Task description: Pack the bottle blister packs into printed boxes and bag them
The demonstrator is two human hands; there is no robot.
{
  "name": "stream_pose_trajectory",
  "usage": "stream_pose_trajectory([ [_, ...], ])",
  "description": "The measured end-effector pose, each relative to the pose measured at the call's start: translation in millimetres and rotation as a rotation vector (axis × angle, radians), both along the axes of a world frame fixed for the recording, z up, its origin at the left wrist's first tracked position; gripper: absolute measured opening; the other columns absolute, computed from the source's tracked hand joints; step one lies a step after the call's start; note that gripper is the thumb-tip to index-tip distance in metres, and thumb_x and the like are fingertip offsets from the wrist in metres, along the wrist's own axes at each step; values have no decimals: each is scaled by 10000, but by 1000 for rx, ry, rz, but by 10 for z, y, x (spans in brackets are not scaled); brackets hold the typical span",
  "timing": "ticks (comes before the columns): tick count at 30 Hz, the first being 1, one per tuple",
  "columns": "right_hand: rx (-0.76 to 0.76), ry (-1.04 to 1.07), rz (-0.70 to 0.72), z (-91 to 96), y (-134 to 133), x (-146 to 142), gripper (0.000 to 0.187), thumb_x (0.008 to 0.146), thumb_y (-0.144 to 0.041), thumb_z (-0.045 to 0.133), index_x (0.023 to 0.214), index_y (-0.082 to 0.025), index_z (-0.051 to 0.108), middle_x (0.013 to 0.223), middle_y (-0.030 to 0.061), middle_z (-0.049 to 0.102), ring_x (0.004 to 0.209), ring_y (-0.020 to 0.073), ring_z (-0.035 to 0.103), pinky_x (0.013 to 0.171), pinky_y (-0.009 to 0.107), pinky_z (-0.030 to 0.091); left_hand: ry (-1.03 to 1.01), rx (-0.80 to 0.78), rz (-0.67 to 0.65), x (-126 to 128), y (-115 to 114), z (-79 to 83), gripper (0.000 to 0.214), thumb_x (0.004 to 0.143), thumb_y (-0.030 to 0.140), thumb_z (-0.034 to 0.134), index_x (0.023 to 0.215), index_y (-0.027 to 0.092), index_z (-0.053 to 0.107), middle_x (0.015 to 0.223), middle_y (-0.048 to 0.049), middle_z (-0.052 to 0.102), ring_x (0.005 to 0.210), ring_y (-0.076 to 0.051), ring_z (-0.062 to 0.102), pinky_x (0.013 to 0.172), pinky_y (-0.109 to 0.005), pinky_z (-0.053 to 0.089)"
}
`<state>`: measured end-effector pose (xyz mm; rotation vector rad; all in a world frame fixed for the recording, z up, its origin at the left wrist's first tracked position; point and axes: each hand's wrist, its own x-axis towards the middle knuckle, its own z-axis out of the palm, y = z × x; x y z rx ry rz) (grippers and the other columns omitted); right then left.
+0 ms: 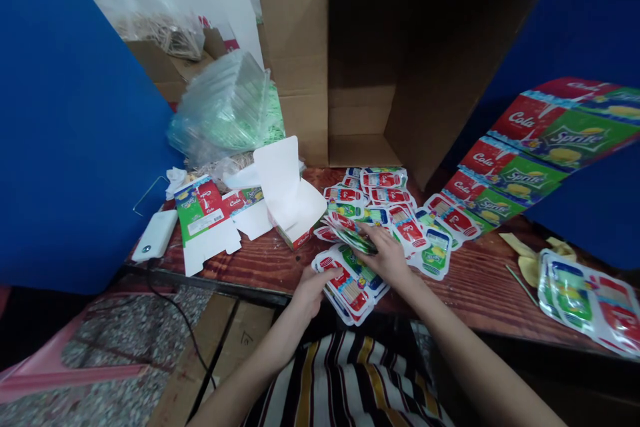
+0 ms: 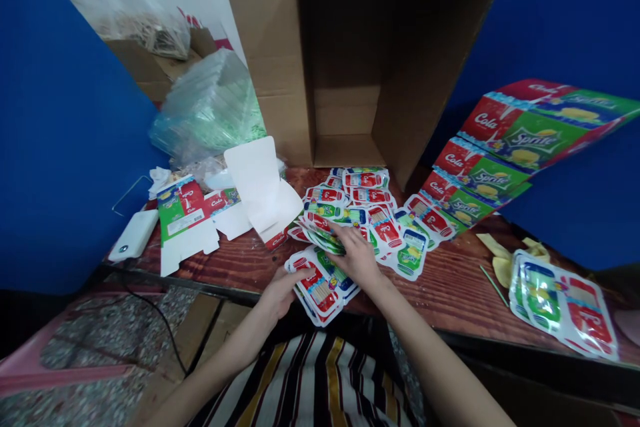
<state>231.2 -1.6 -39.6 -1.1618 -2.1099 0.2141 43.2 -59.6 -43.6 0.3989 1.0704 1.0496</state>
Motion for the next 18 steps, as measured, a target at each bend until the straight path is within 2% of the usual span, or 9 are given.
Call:
stream_pose_trajectory([
  [4, 36, -32, 30, -71, 2, 0, 482, 847, -319, 611, 1315, -280, 499, 1106, 79, 633, 1017, 269, 583, 886, 427, 499, 17, -17, 9, 7, 9, -16, 486, 474, 243, 872, 913, 108, 712, 867, -106, 751, 806, -275, 703, 792, -386, 539],
  [13, 51, -29, 12, -56, 18, -10, 385, 863, -307, 590, 1245, -276, 561, 1079, 81, 639, 1006, 268, 588, 874, 424, 511, 9, 10, -2, 8, 10, -17, 505, 486, 258, 872, 941, 106, 714, 872, -114, 750, 809, -281, 702, 782, -385, 539],
  [16, 11, 8, -4, 8, 26, -6, 329, 881, -332, 559, 1197, -248, 594, 1059, 98, 650, 994, 269, 601, 860, 429, 516, 6, 21, -4, 7, 14, -40, 475, 490, 253, 869, 913, 102, 717, 857, -113, 751, 784, -274, 703, 779, -387, 538],
  [18, -58, 106, -33, 119, 41, 27, 288, 878, -367, 556, 1119, -229, 632, 1002, 95, 668, 927, 260, 628, 818, 417, 529, 6, 13, -9, 1, 15, -57, 449, 481, 256, 873, 872, 96, 721, 830, -115, 750, 761, -272, 703, 778, -389, 536],
])
